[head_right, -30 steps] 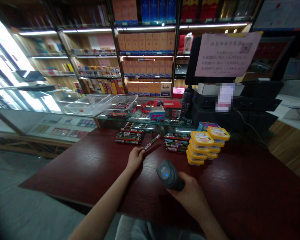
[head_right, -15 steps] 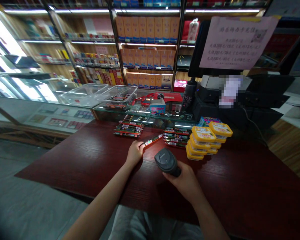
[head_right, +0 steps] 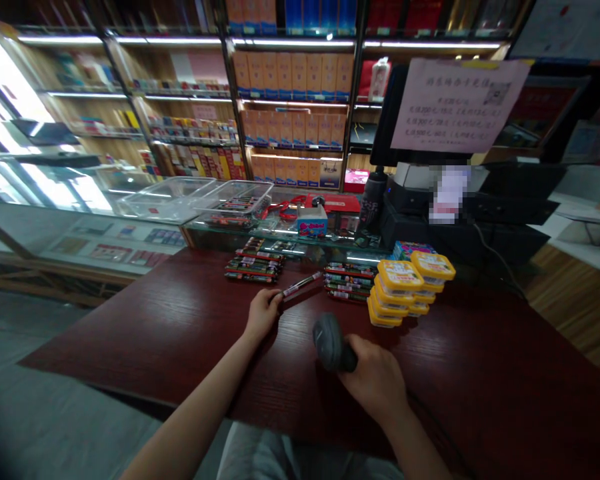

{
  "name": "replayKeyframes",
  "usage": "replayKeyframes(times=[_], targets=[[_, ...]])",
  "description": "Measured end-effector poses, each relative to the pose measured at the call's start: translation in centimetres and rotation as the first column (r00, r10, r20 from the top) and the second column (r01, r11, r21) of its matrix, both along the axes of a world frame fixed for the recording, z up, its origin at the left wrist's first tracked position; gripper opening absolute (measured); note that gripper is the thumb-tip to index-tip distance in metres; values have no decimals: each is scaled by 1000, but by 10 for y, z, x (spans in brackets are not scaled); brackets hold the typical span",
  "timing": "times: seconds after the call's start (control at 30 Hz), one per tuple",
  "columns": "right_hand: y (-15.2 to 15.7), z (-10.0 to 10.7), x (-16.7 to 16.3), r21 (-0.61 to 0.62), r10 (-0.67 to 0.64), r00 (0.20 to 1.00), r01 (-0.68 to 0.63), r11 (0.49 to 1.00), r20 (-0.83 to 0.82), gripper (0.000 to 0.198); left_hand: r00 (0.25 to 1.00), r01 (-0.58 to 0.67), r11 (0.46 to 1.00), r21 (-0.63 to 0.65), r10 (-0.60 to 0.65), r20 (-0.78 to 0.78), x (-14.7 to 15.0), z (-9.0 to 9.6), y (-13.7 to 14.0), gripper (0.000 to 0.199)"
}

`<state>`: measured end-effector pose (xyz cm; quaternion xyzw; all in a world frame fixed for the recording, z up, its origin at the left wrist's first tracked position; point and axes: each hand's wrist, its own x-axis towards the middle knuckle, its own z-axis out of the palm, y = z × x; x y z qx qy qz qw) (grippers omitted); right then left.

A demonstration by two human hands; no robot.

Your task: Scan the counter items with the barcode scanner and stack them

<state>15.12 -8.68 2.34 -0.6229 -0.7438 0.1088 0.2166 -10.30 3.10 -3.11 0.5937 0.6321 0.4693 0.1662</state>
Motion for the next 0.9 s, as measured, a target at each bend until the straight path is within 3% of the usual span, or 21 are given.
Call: replayKeyframes(times=[0.13, 0.3, 0.47, 0.7, 0.8, 0.9], targets=[[-1, -30, 18, 146, 88, 981, -114, 983, 174, 32, 987, 58, 998, -39, -52, 153, -3, 1, 1, 24], [0, -55, 32, 243, 93, 979, -137, 960, 183, 34, 976, 136, 988, -71, -122, 180, 7, 8, 18, 24], [1, -60, 31, 243, 56, 983, -98, 965, 173, 29, 978, 209, 977, 25, -209, -24, 40, 19, 50, 21], [4, -61, 32, 246, 42, 990, -76, 966, 138, 27, 925, 320, 947, 19, -308, -223, 96, 22, 88, 21], [5, -61, 33, 227, 39, 991, -68, 972, 128, 28, 921, 341, 938, 62, -320, -223, 107, 16, 97, 25], [5, -62, 35, 223, 39, 991, -67, 973, 128, 28, 954, 284, 956, 75, -275, -117, 110, 7, 101, 28]])
